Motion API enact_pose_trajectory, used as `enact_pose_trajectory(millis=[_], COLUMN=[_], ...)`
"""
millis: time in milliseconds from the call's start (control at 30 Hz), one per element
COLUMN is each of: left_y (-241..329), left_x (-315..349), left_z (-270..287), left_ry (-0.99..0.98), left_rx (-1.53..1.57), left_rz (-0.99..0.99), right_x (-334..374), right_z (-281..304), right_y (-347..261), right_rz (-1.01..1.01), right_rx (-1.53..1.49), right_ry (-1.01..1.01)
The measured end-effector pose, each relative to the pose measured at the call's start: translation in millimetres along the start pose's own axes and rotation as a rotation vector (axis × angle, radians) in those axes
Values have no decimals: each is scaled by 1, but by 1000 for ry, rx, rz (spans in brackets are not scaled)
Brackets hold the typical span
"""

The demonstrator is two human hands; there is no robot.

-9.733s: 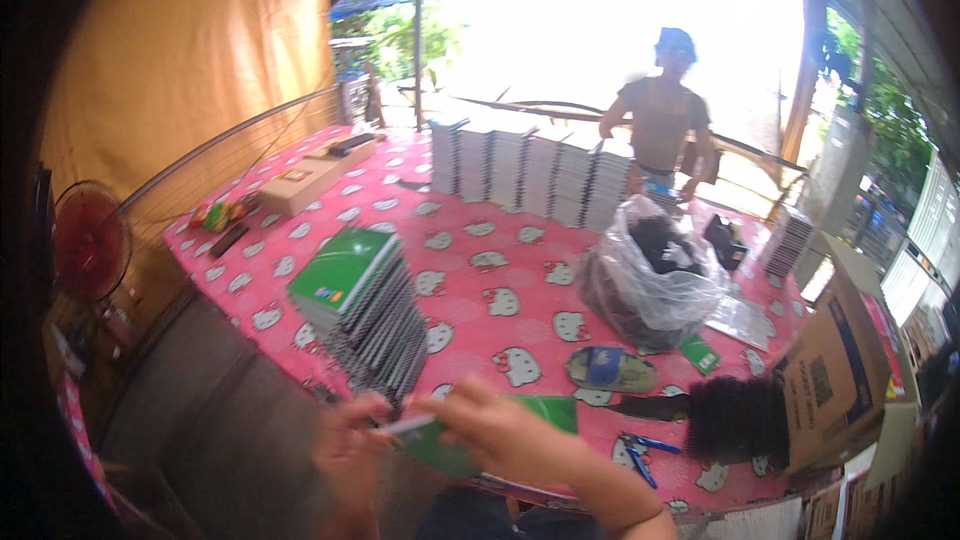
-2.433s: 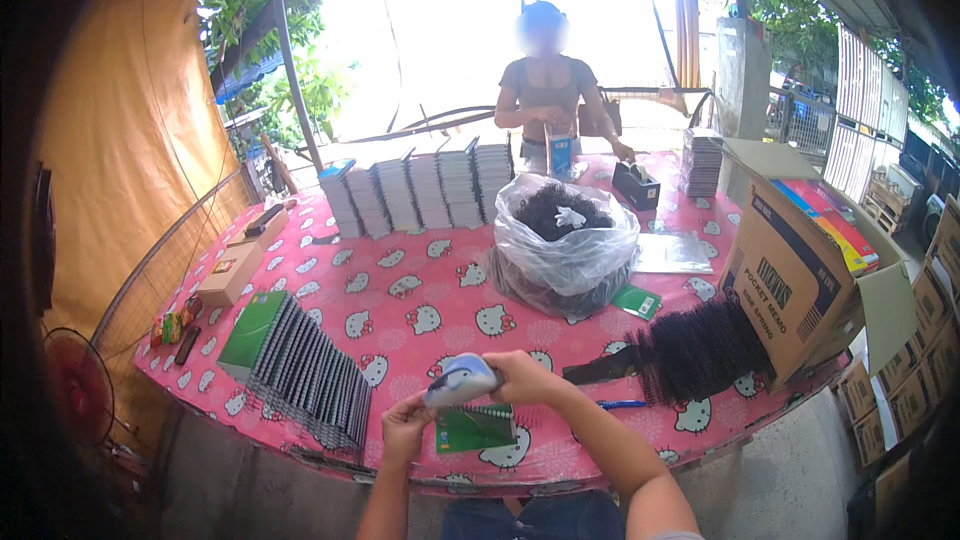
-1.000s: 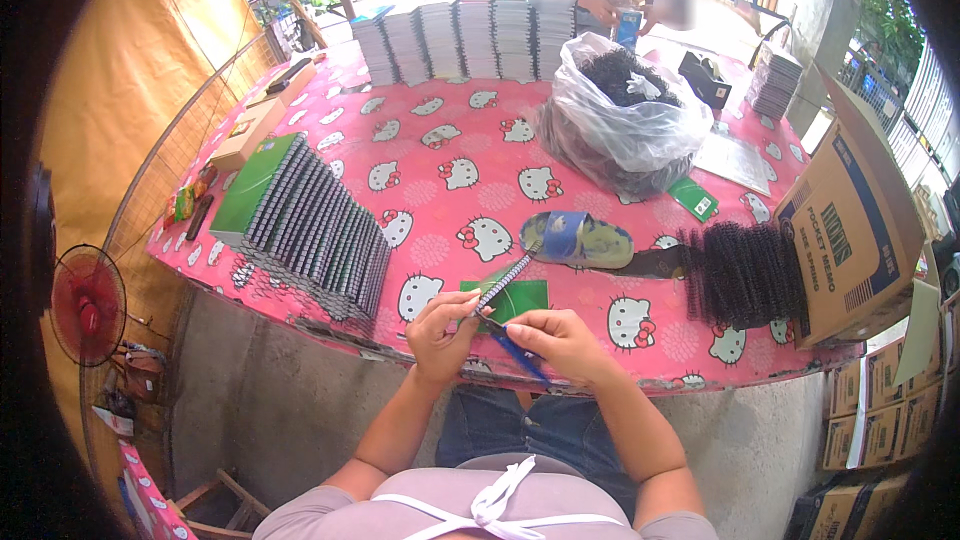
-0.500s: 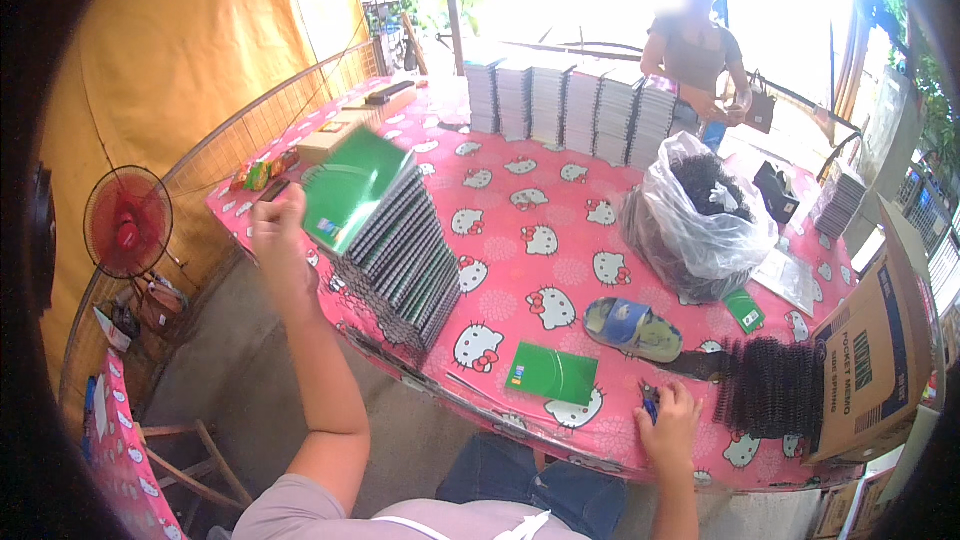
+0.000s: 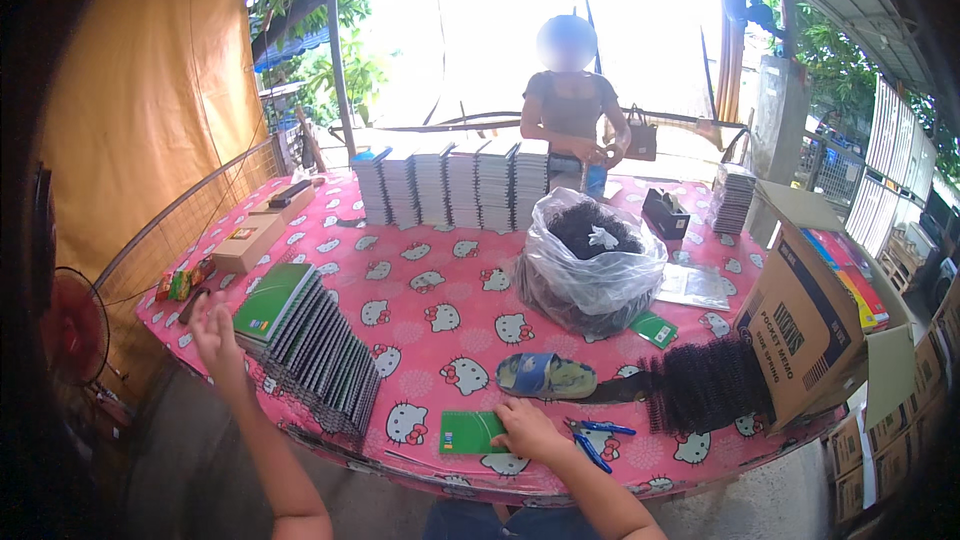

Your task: The person threads a plastic spiral through the side of a notebook, aligns it by hand, and uses pliers to trim the ends.

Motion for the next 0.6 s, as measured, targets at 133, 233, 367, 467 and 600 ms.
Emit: enact_pose_trajectory(millis=[133,233,367,467,600], left_y=[102,105,11,-11,7], left_x=[59,116,240,289,304], left_z=[-5,-42,-124,-138,-151], left_ry=[73,-262,-608,-876,-1039], left_rx=[94,220,79,-81,-23], left_rz=[-273,-105,278,307,164], right_x=[-14,-24,-5,22,50], right_z=[-9,-25,11,26,27], right_y=[27,30,4,-28,12], right_rz=[-167,-187,-167,-71,-120], right_rx=[24,7,84,-62,-863], right_ry=[-159,-267,-66,189,332])
Point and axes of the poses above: each hand's wrist, its own x-axis away from the middle knuckle, its own z-axis out of the back of the hand, y = z × x, the point moved 10 cm from there along -x, towards the middle knuckle, and after that the axes turned 10 degrees about -z, right-handed, at the moved point
